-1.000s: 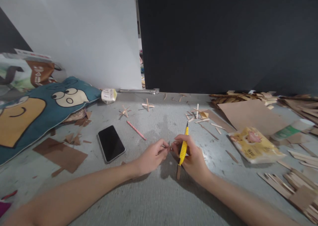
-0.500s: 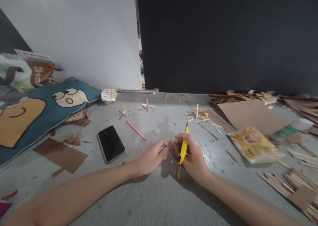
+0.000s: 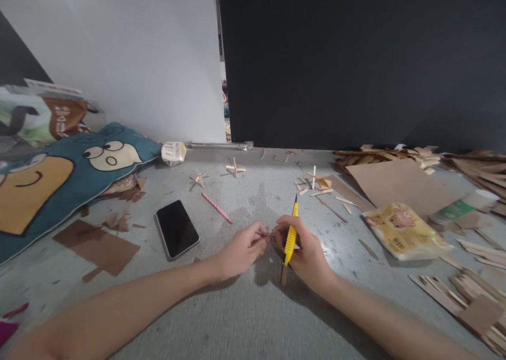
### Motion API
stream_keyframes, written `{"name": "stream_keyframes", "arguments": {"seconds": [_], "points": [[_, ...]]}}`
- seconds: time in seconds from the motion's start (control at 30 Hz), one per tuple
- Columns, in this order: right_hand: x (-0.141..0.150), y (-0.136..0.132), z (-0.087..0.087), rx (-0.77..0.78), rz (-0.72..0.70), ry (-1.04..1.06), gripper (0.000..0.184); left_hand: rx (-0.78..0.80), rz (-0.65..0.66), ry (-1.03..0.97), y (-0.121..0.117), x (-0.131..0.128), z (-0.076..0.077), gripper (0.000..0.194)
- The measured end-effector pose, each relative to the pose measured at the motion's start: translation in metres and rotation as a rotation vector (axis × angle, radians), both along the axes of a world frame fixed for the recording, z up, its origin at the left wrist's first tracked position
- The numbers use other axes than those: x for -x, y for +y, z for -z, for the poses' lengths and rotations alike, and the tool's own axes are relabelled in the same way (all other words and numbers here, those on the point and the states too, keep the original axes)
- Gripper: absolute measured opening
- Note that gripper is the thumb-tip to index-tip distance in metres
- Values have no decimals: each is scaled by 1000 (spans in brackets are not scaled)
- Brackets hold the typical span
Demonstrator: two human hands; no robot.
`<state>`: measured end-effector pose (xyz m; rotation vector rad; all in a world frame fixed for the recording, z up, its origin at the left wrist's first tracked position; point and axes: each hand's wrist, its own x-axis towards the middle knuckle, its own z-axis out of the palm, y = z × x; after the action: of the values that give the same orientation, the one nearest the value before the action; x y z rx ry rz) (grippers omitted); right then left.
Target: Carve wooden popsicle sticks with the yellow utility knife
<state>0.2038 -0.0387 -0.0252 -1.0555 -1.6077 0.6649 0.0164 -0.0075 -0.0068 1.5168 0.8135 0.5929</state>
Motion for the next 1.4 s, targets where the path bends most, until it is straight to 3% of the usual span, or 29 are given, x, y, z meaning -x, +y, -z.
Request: {"name": "stream_keyframes", "arguments": {"seconds": [0.33, 0.63, 0.97, 1.27, 1.4], "points": [[2, -2, -1, -38, 26, -11, 17, 15, -19, 33, -4, 0, -9, 50], [1, 2, 1, 42, 27, 85, 25, -170, 61, 104, 1, 3, 1, 34], [0, -1, -1, 24, -17, 33, 24, -45, 16, 31, 0, 0, -2, 41], [1, 3, -1, 10, -3, 129, 32, 8, 39, -65, 0, 2, 2, 44], [1, 3, 1, 28, -25, 172, 36, -23, 45, -20, 0, 2, 3, 43]]}}
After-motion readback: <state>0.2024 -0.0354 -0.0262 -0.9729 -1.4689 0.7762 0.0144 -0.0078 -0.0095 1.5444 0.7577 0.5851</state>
